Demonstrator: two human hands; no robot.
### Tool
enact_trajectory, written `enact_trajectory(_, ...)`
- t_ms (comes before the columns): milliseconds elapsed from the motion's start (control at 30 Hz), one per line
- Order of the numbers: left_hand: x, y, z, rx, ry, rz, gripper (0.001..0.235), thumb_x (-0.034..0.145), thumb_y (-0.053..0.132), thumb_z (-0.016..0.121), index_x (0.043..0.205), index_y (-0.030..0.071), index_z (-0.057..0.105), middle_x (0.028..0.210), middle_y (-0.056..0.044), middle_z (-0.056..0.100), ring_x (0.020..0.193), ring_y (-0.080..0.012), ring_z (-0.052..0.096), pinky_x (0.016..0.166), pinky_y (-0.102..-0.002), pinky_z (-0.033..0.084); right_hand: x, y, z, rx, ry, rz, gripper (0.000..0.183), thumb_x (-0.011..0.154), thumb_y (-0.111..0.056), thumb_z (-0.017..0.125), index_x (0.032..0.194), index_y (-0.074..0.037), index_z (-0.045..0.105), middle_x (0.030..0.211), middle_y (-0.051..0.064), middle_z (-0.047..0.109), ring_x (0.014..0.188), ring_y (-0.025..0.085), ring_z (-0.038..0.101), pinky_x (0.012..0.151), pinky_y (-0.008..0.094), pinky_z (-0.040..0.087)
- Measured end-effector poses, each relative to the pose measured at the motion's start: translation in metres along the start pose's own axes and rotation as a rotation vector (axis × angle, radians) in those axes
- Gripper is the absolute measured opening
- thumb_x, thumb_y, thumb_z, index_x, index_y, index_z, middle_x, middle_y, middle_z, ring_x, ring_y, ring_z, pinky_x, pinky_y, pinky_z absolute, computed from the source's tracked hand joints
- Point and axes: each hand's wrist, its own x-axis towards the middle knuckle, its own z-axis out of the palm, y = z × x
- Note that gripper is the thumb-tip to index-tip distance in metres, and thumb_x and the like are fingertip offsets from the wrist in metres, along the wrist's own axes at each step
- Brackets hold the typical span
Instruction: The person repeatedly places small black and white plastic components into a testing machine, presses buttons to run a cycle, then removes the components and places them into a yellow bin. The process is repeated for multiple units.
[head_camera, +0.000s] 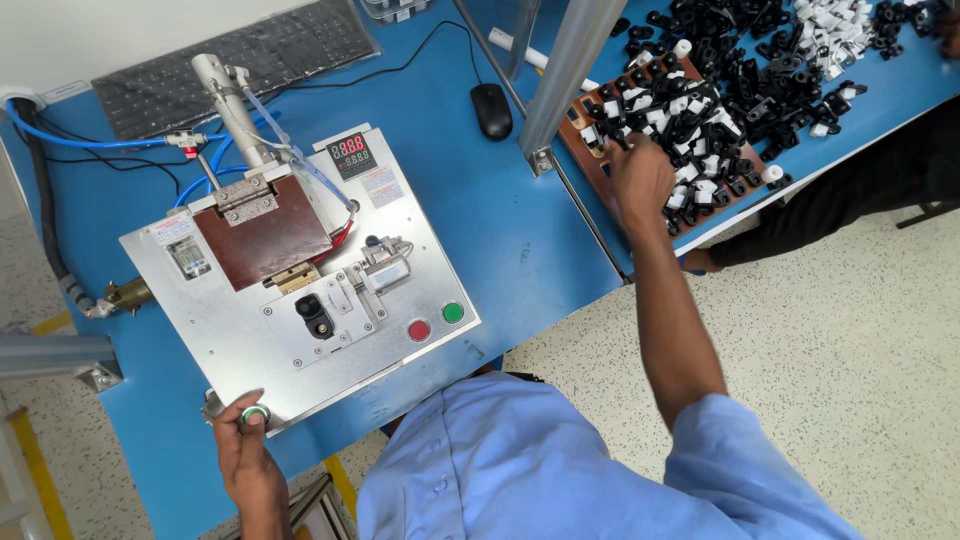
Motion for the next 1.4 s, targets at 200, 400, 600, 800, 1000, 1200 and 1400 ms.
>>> enact_trajectory(200, 0.001, 0.01, 0.001, 0.007, -0.015, 0.006, 0.029, 0.103, 0.02, 0.06, 0.129, 0.006, 0.061, 0.131, -0.005, 0.061, 0.118, -0.0153, 0.049, 0.108, -0.033, 0.035, 0.047, 0.02, 0.04, -0.155, -0.03, 0.077, 0.038, 0.085, -0.039, 0.085, 0.085, -0.002, 0.077, 0.085, 0.023, 0.073, 0.081, 0.042, 0.071, 0.071, 0.05, 0.055)
enact_trajectory(400, -0.009, 0.064, -0.02, 0.268, 0.18, 0.152, 0.031, 0.102, 0.019, 0.066, 0.127, 0.002, 0.061, 0.131, -0.009, 0.062, 0.123, -0.0202, 0.057, 0.107, -0.037, 0.045, 0.024, 0.001, -0.028, 0.859, -0.006, 0.043, 0.033, 0.087, 0.004, 0.081, 0.111, -0.004, 0.06, 0.104, 0.01, 0.068, 0.083, 0.019, 0.075, 0.066, 0.032, 0.067)
enact_trajectory(600, -0.012, 0.13, 0.041, 0.508, 0.031, 0.392, 0.031, 0.099, 0.017, 0.071, 0.127, 0.006, 0.067, 0.112, -0.012, 0.067, 0.108, -0.0203, 0.069, 0.092, -0.033, 0.056, -0.046, -0.12, -0.097, 1.411, -0.341, -0.227, 0.031, 0.103, 0.01, 0.071, 0.132, 0.006, 0.063, 0.118, 0.018, 0.066, 0.1, 0.023, 0.076, 0.077, 0.03, 0.063)
enact_trajectory(800, 0.024, 0.146, 0.114, 0.528, -0.045, 0.69, 0.036, 0.092, 0.014, 0.084, 0.122, 0.004, 0.067, 0.102, -0.012, 0.067, 0.095, -0.027, 0.063, 0.083, -0.038, 0.053, -0.128, -0.244, -0.096, 1.354, -0.843, -0.364, 0.033, 0.097, -0.008, 0.076, 0.127, -0.002, 0.066, 0.109, 0.007, 0.07, 0.094, 0.01, 0.07, 0.086, 0.026, 0.061)
enact_trajectory(1000, 0.026, 0.151, 0.047, -0.351, -0.114, 0.453, 0.03, 0.107, 0.0, 0.065, 0.134, 0.001, 0.052, 0.129, -0.015, 0.063, 0.118, -0.0225, 0.072, 0.098, -0.037, 0.066, -0.182, -0.302, -0.083, 0.693, -0.905, -0.585, 0.033, 0.084, -0.013, 0.084, 0.117, -0.014, 0.078, 0.094, 0.006, 0.074, 0.075, 0.013, 0.057, 0.067, 0.029, 0.049)
enact_trajectory(1200, 0.017, 0.131, 0.002, -0.352, -0.064, 0.469, 0.033, 0.106, -0.003, 0.064, 0.133, 0.001, 0.045, 0.144, -0.019, 0.053, 0.121, -0.0255, 0.065, 0.104, -0.044, 0.062, -0.194, -0.332, -0.089, 0.337, -0.603, -0.896, 0.033, 0.072, -0.024, 0.089, 0.1, -0.01, 0.078, 0.091, 0.012, 0.074, 0.08, 0.028, 0.067, 0.067, 0.041, 0.052)
enact_trajectory(1400, -0.002, 0.122, 0.001, -0.378, -0.185, 0.378, 0.029, 0.108, 0.0, 0.057, 0.133, 0.001, 0.043, 0.142, -0.021, 0.056, 0.127, -0.0274, 0.065, 0.109, -0.044, 0.059, -0.198, -0.338, -0.092, 0.105, -0.667, -0.763, 0.037, 0.07, -0.033, 0.093, 0.079, -0.008, 0.068, 0.084, 0.008, 0.073, 0.076, 0.027, 0.071, 0.063, 0.043, 0.051)
